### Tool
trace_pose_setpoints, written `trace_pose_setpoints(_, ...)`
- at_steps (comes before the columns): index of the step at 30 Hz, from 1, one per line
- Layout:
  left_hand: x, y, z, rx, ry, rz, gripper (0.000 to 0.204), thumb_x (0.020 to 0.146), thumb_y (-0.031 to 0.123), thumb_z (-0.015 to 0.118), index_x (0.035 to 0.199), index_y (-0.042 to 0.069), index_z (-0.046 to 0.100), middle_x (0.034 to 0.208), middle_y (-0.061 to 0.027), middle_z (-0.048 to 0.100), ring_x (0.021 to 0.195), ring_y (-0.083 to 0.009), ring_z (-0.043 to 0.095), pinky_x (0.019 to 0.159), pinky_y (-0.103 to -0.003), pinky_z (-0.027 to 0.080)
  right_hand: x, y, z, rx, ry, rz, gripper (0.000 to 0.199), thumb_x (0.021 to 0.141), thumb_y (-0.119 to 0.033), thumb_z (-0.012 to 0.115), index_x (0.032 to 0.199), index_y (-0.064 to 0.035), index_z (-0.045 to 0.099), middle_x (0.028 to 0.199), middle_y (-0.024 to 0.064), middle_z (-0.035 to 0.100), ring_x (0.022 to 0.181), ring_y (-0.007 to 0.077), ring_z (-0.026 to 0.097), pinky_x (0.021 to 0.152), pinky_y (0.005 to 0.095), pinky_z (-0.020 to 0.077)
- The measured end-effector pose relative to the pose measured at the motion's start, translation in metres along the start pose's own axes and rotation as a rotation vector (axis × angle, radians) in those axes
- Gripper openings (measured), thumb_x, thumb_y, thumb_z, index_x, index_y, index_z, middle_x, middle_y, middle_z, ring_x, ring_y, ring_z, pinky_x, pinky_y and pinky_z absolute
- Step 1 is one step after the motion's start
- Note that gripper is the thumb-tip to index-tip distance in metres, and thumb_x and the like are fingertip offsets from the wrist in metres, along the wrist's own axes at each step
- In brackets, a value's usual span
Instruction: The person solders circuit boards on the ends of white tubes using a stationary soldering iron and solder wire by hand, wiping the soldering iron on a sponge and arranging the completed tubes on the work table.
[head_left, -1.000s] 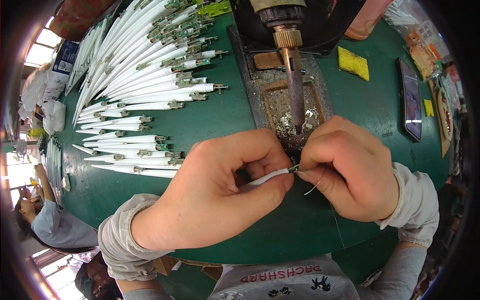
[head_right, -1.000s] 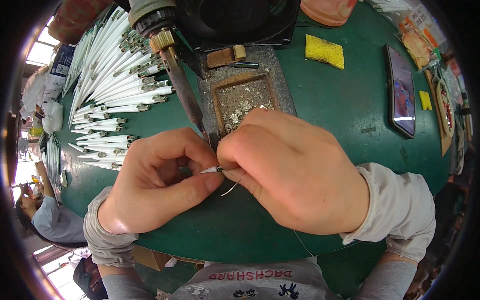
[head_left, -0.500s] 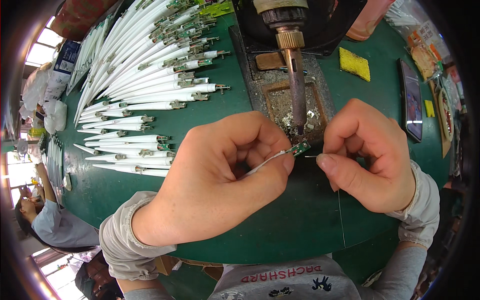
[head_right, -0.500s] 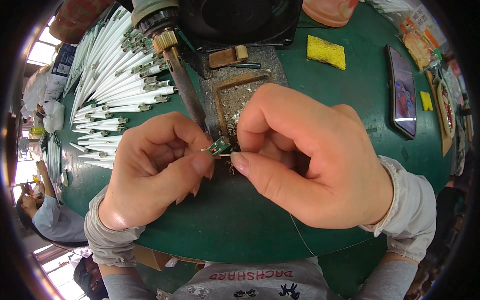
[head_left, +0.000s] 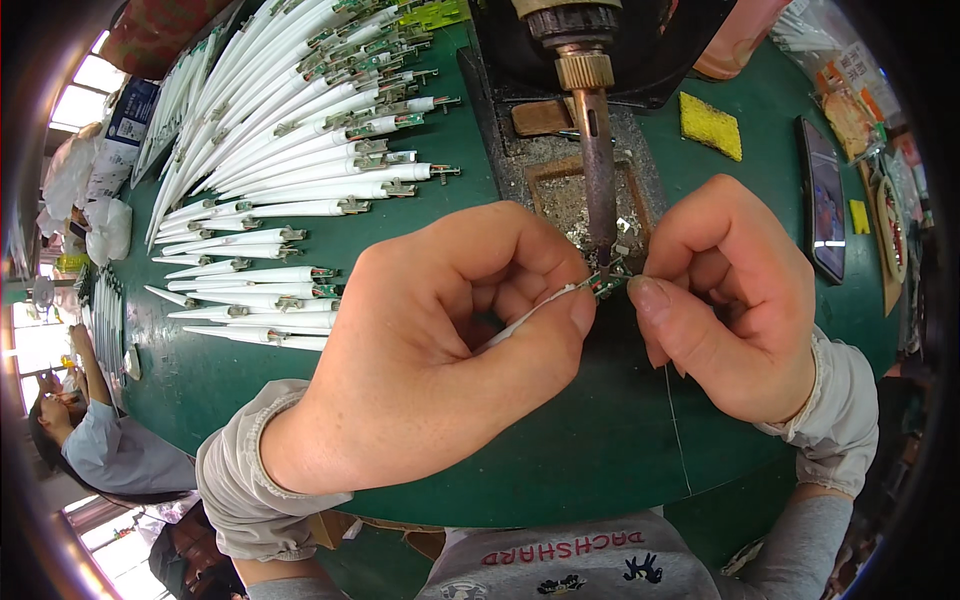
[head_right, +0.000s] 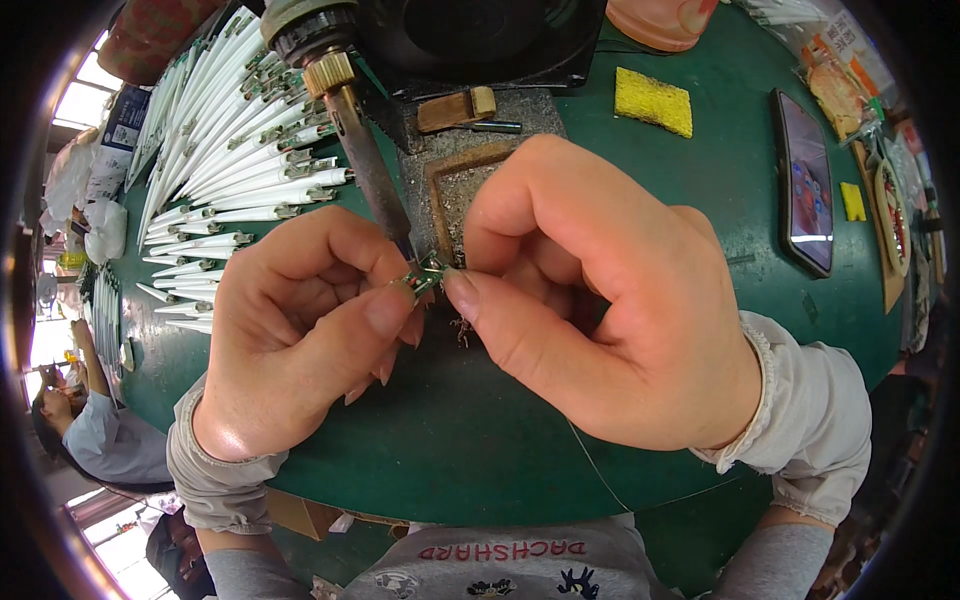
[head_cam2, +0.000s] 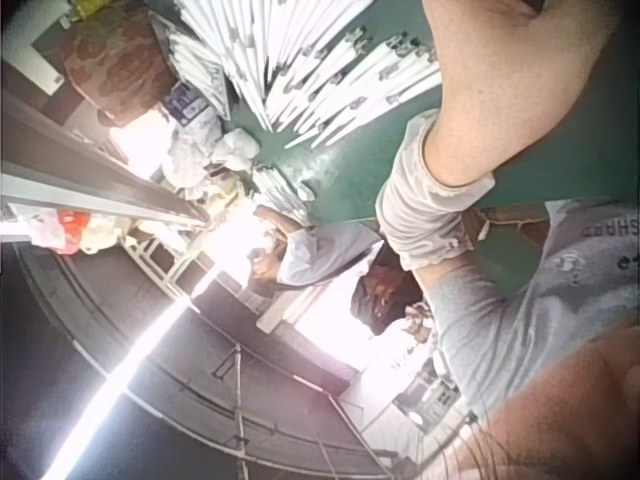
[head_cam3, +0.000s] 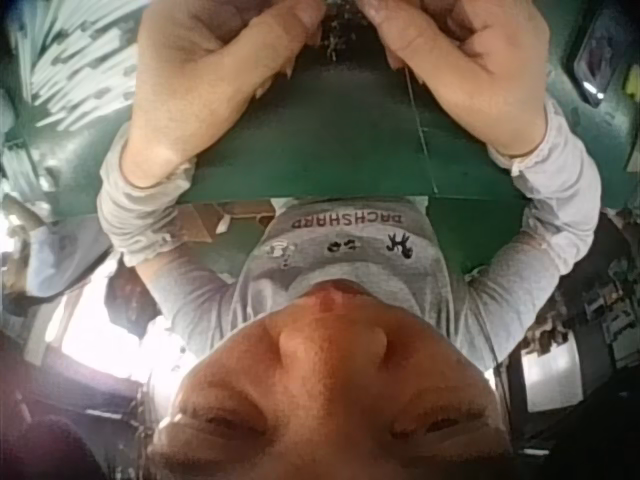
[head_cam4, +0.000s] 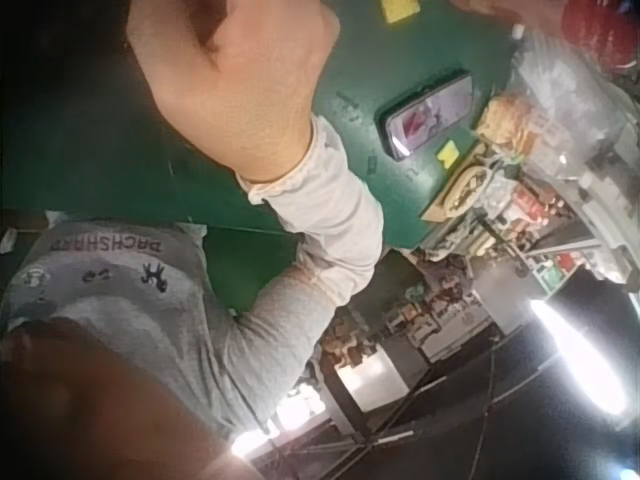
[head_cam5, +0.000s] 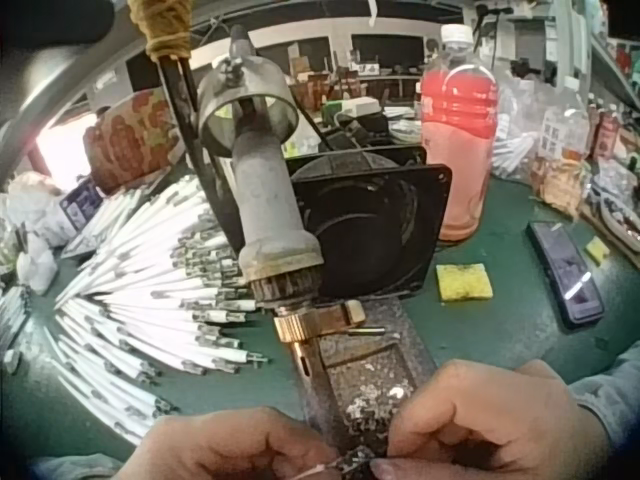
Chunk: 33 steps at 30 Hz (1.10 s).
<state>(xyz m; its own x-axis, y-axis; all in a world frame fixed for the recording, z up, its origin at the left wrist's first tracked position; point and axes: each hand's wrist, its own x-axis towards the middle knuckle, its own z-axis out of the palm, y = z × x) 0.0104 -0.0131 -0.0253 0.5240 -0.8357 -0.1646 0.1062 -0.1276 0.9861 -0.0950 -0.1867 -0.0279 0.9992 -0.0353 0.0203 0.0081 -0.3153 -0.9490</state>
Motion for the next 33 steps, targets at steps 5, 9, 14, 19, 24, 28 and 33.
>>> trace_pose_setpoints(5,0.000,0.001,0.001,0.001,0.014,0.005,0.013,0.085,0.006,0.055,0.090,-0.004,0.050,0.072,-0.0074,0.058,0.050,-0.0044,0.047,0.042,-0.016,0.033,0.001,0.001,0.001,0.002,-0.001,-0.003,0.013,0.083,0.001,0.053,0.089,0.0004,0.041,0.074,0.0048,0.049,0.055,0.0064,0.051,0.048,0.0176,0.0398)
trace_pose_setpoints(9,-0.002,0.005,-0.001,-0.049,-0.008,-0.092,0.012,0.084,0.006,0.055,0.090,-0.004,0.051,0.071,-0.0072,0.058,0.050,-0.0042,0.046,0.043,-0.016,0.034,0.000,0.002,-0.002,0.010,-0.013,-0.020,0.013,0.084,-0.001,0.053,0.087,-0.0003,0.040,0.070,0.0041,0.048,0.053,0.0065,0.050,0.046,0.0176,0.0387)
trace_pose_setpoints(14,-0.004,0.005,-0.003,-0.086,-0.039,-0.171,0.011,0.084,0.006,0.055,0.090,-0.004,0.052,0.071,-0.0068,0.058,0.050,-0.0041,0.046,0.043,-0.016,0.034,0.002,0.009,-0.001,0.066,-0.001,-0.083,0.014,0.086,-0.006,0.051,0.086,-0.0014,0.038,0.065,0.0030,0.046,0.047,0.0062,0.047,0.040,0.0170,0.0340)
trace_pose_setpoints(19,-0.005,0.002,-0.002,-0.036,-0.047,-0.148,0.012,0.082,0.004,0.057,0.090,-0.005,0.053,0.074,-0.0061,0.058,0.057,-0.0047,0.049,0.050,-0.017,0.038,0.000,0.012,0.003,0.191,0.020,0.004,0.017,0.088,-0.010,0.050,0.086,-0.0017,0.036,0.064,0.0018,0.043,0.043,0.0052,0.044,0.037,0.0168,0.0298)
trace_pose_setpoints(24,-0.009,0.003,-0.001,0.037,-0.049,-0.163,0.012,0.081,0.001,0.057,0.090,-0.005,0.053,0.077,-0.0048,0.057,0.063,-0.0045,0.049,0.056,-0.018,0.039,-0.001,0.014,0.004,0.181,0.022,0.002,0.018,0.088,-0.012,0.051,0.087,-0.0018,0.036,0.064,0.0011,0.042,0.043,0.0046,0.042,0.038,0.0168,0.0297)
trace_pose_setpoints(28,-0.009,-0.001,0.001,0.060,-0.067,-0.115,0.011,0.081,0.000,0.057,0.090,-0.005,0.053,0.077,-0.0029,0.056,0.067,-0.0040,0.049,0.060,-0.018,0.038,-0.001,0.017,0.003,0.154,0.018,-0.024,0.018,0.088,-0.012,0.051,0.086,-0.0018,0.036,0.063,0.0014,0.043,0.043,0.0046,0.042,0.038,0.0167,0.0299)
trace_pose_setpoints(33,-0.017,-0.015,0.009,0.393,-0.168,0.137,0.011,0.075,-0.001,0.061,0.085,-0.001,0.057,0.079,-0.0057,0.055,0.066,-0.0105,0.052,0.050,-0.022,0.039,-0.002,0.017,0.004,0.159,0.014,-0.029,0.015,0.088,-0.010,0.050,0.086,-0.0023,0.037,0.062,0.0024,0.045,0.043,0.0046,0.042,0.038,0.0167,0.0302)
